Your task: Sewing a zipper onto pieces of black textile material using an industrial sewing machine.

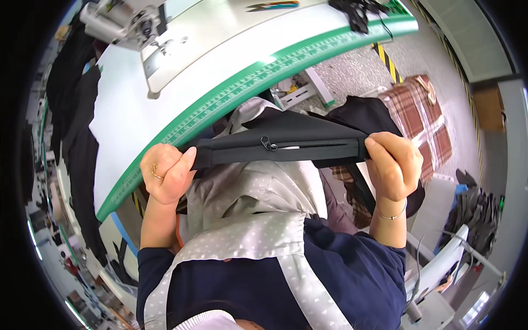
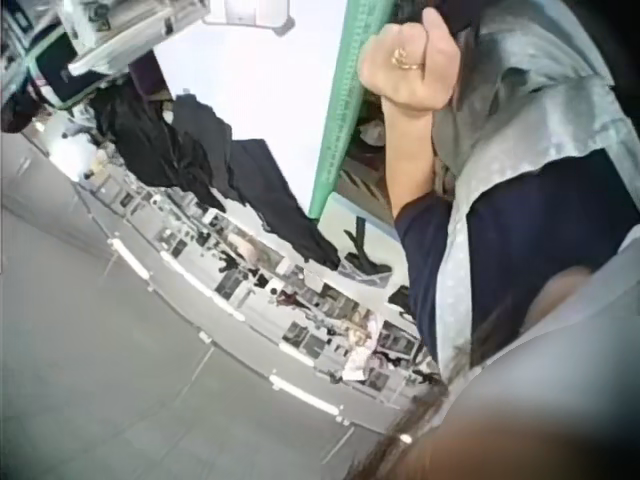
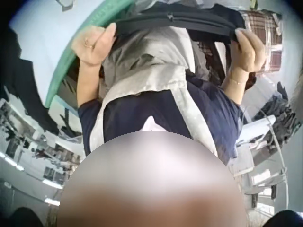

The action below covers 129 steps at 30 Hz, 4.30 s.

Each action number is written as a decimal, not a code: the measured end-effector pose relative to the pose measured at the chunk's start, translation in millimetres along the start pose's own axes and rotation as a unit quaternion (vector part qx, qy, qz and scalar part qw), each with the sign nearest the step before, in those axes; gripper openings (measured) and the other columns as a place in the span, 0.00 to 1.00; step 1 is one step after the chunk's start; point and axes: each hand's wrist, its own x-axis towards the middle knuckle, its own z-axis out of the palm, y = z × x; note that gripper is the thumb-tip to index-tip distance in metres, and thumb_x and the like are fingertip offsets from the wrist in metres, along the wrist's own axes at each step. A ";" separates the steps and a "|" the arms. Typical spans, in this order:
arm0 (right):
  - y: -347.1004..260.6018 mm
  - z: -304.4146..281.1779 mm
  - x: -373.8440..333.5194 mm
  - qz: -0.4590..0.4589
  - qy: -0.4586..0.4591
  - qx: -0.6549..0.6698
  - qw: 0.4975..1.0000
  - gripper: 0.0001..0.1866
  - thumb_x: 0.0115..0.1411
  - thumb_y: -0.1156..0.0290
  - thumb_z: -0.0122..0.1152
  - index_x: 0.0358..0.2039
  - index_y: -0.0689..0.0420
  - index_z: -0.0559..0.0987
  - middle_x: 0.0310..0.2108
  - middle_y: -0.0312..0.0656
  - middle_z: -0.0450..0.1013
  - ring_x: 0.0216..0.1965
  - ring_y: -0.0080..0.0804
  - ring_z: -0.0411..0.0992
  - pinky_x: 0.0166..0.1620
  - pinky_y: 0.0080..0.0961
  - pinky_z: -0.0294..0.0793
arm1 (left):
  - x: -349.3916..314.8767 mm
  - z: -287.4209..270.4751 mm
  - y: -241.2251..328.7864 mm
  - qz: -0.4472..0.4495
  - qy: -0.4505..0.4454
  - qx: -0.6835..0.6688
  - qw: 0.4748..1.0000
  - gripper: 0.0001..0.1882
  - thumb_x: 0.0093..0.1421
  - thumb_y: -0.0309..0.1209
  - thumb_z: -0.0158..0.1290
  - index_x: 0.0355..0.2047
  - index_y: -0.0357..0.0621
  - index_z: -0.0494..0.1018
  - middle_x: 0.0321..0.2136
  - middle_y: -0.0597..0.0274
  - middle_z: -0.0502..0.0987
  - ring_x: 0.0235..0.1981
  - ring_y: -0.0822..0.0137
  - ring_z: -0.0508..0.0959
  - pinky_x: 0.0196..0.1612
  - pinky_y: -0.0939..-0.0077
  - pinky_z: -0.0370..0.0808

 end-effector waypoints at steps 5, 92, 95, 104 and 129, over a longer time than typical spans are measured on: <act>11.9 -24.2 -22.6 0.057 -0.049 -0.031 0.997 0.14 0.41 0.80 0.71 0.31 0.63 0.78 0.20 0.43 0.74 0.19 0.36 0.73 0.25 0.25 0.73 | 16.9 29.0 -2.3 0.010 -0.006 -0.008 1.000 0.15 0.40 0.15 0.61 0.31 0.41 0.78 0.17 0.68 0.63 0.14 0.70 0.65 0.14 0.74 0.57; 6.3 -10.9 -63.9 0.532 -0.098 0.489 0.685 0.18 0.72 0.64 0.51 0.28 0.62 0.74 0.25 0.24 0.64 0.29 0.11 0.60 0.33 0.15 0.63 | 74.0 88.4 -49.2 -0.472 -0.256 -0.536 0.652 0.09 0.69 0.28 0.52 0.42 0.33 0.77 0.35 0.69 0.79 0.37 0.79 0.74 0.44 0.82 0.71; 8.7 -15.2 -68.3 0.572 -0.077 0.502 0.644 0.17 0.73 0.63 0.50 0.29 0.59 0.76 0.25 0.24 0.68 0.29 0.09 0.63 0.33 0.13 0.64 | 74.8 90.5 -49.5 -0.473 -0.277 -0.578 0.605 0.09 0.69 0.29 0.53 0.41 0.35 0.78 0.35 0.71 0.78 0.36 0.81 0.73 0.45 0.84 0.69; 23.3 -16.9 -78.3 0.587 -0.080 0.464 0.658 0.18 0.73 0.62 0.51 0.27 0.58 0.75 0.24 0.22 0.65 0.27 0.08 0.60 0.31 0.13 0.62 | 75.4 103.6 -34.1 -0.454 -0.258 -0.582 0.623 0.04 0.64 0.27 0.58 0.36 0.39 0.76 0.31 0.74 0.75 0.34 0.82 0.71 0.41 0.85 0.67; -13.4 -65.5 -37.8 0.267 -0.216 0.124 0.931 0.10 0.56 0.67 0.68 0.25 0.56 0.77 0.20 0.38 0.66 0.22 0.35 0.69 0.24 0.30 0.67 | 96.5 176.5 62.1 -0.041 -0.396 -0.495 0.772 0.08 0.51 0.26 0.64 0.31 0.40 0.78 0.31 0.61 0.80 0.39 0.60 0.79 0.48 0.66 0.71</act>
